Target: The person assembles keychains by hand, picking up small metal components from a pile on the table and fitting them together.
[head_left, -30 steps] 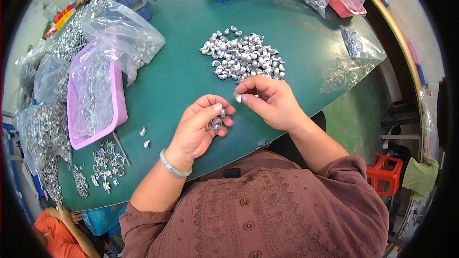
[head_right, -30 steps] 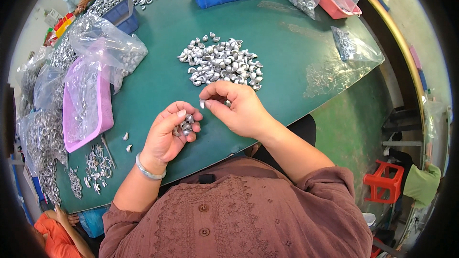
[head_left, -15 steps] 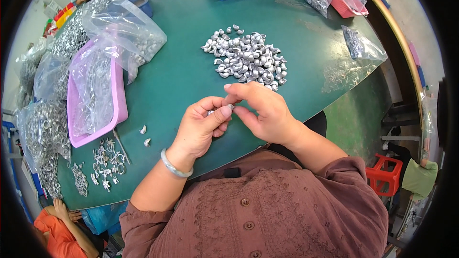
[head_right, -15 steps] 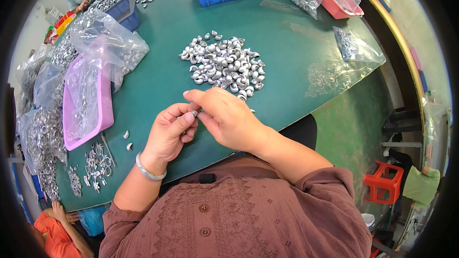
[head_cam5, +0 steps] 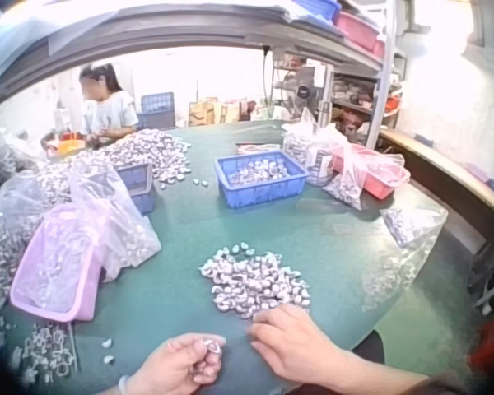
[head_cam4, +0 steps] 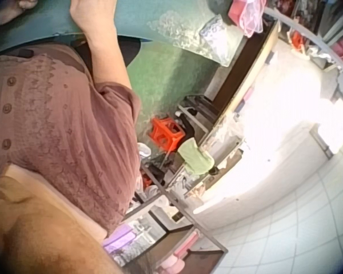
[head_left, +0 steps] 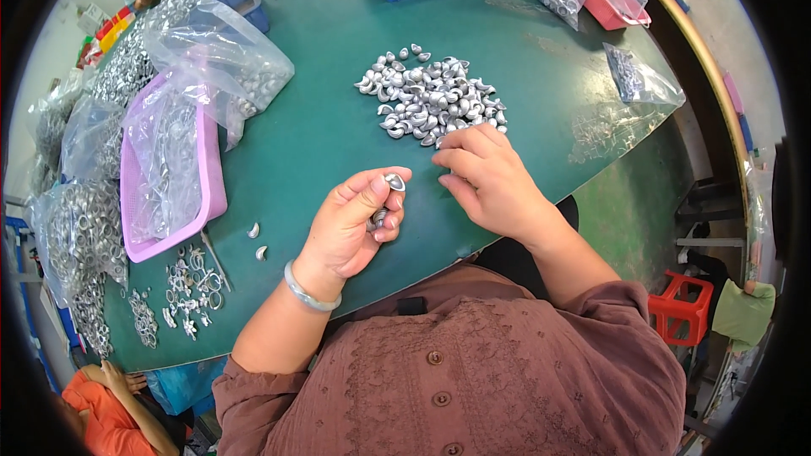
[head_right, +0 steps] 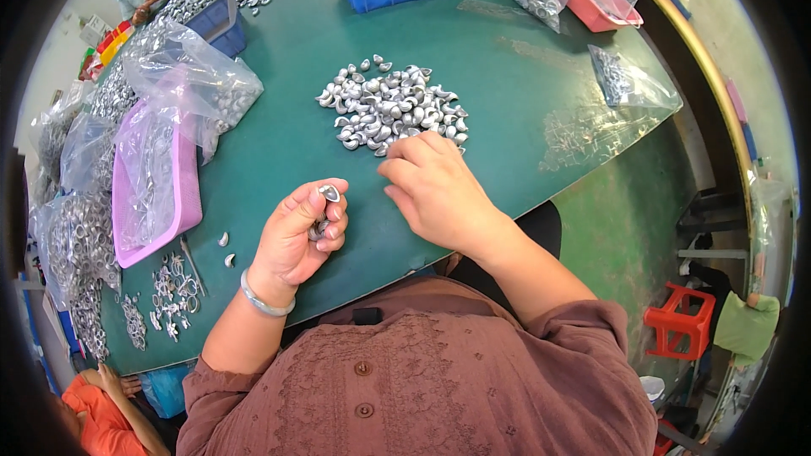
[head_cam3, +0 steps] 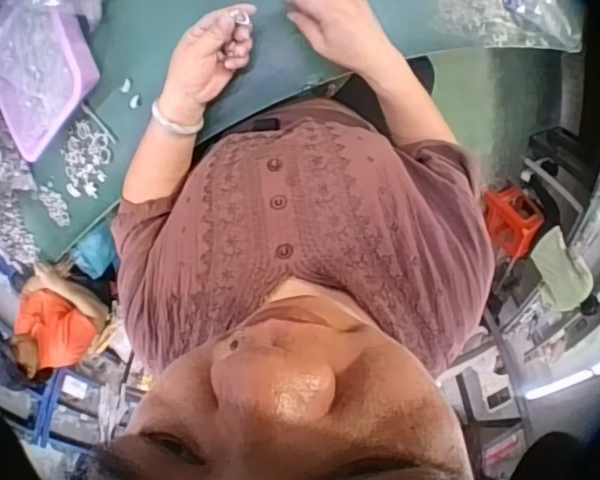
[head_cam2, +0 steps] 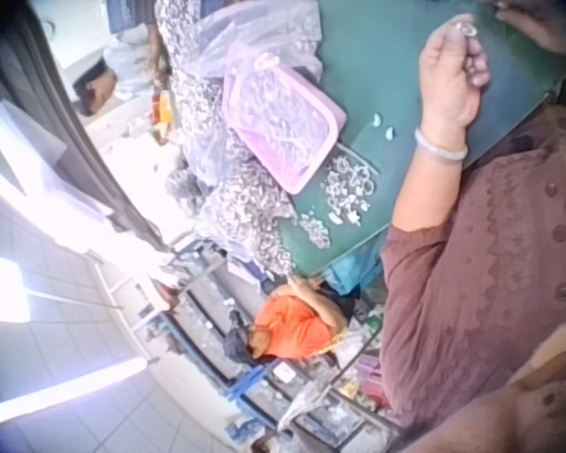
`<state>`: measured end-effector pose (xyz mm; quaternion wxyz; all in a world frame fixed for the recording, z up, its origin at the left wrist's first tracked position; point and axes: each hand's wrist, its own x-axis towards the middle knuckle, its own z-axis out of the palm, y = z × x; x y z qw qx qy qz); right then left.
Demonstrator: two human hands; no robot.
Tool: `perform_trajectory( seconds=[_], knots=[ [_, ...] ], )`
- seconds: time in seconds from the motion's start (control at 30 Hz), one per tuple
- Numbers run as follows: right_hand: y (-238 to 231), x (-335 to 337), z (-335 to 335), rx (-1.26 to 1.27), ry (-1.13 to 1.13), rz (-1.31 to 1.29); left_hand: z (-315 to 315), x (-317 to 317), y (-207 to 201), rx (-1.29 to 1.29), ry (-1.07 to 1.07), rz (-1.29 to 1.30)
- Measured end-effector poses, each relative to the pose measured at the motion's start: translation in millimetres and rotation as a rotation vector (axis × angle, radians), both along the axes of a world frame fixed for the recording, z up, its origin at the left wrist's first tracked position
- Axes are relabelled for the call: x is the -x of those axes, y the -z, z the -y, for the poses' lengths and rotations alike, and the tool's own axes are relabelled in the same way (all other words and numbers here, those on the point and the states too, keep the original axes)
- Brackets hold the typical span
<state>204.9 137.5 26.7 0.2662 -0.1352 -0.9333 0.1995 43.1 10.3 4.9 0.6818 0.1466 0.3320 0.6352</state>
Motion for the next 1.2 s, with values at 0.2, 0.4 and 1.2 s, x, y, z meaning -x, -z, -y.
perform_trajectory(
  seconds=[0.2,0.4,1.2],
  knots=[
    [-3.2,-4.9,-1.3,-0.172,0.085,0.204,-2.1,1.0,-2.9,0.030,0.016,0.115],
    [-4.1,-3.8,-1.0,-0.191,0.105,0.244,-1.8,2.0,-0.4,0.054,-0.005,0.169],
    [15.0,5.8,1.1,-0.012,0.059,-0.009,-3.9,-0.6,-0.5,0.158,-0.043,-0.033]
  ],
)
